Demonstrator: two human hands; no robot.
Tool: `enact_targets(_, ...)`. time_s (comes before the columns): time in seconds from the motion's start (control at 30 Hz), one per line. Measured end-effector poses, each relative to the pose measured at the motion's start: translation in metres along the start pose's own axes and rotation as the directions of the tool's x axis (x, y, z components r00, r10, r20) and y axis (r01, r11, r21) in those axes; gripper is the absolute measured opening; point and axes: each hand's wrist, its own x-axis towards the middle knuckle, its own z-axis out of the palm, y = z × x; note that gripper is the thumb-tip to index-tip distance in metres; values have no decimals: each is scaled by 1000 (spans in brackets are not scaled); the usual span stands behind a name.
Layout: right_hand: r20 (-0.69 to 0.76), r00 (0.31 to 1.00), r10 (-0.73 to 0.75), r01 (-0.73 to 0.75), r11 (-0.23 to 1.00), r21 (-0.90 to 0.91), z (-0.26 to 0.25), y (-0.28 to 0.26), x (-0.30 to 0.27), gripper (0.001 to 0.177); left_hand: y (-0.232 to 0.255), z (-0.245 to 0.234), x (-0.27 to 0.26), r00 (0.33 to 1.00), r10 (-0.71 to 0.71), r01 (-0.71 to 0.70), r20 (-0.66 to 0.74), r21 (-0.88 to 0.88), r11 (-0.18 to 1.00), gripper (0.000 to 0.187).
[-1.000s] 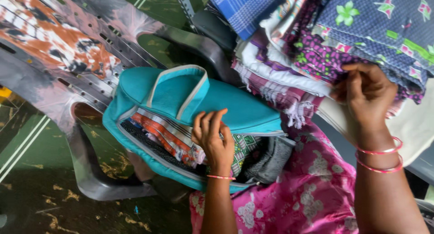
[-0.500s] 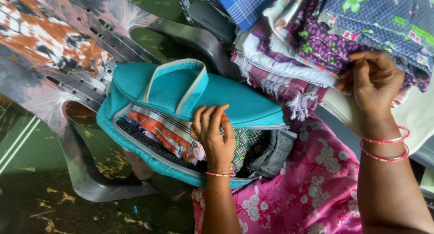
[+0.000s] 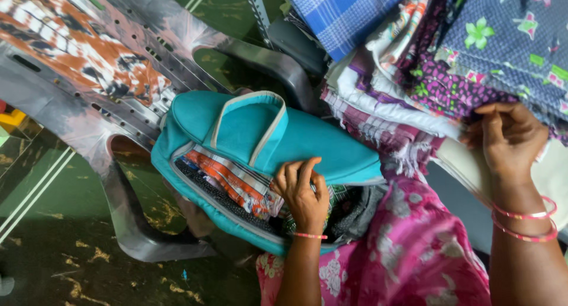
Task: The person folds several patterned cloths and places them one by one into a teal bag. The person adjusts the items inside the bag to fit them neatly.
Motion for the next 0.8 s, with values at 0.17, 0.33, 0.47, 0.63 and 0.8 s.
enact_targets(0.17, -3, 1000, -10, 10, 999, -41, 1, 2, -1, 17, -4, -1, -3, 1000, -15, 15, 4, -11, 1000, 27)
enact_targets(0.33, -19, 999, -26, 25, 998, -49, 3, 2, 4, 17, -4, -2, 0, 1000, 18, -18, -2, -20, 1000, 29)
enact_targets(0.47, -11, 999, -45, 45, 996, -71, 9, -5, 6, 18, -6, -2, 4, 999, 25, -26, -32, -17, 1000, 28)
enact_targets(0.63, -8, 998, -68, 67, 997, -42, 17, -8, -2, 17, -9, 4, 3, 998, 55, -55, -15, 6, 998, 31)
enact_targets(0.8, 130, 945, -299, 317, 938, -144, 38, -26, -17, 15, -10, 12, 5, 996, 80, -78, -35, 71, 994, 29)
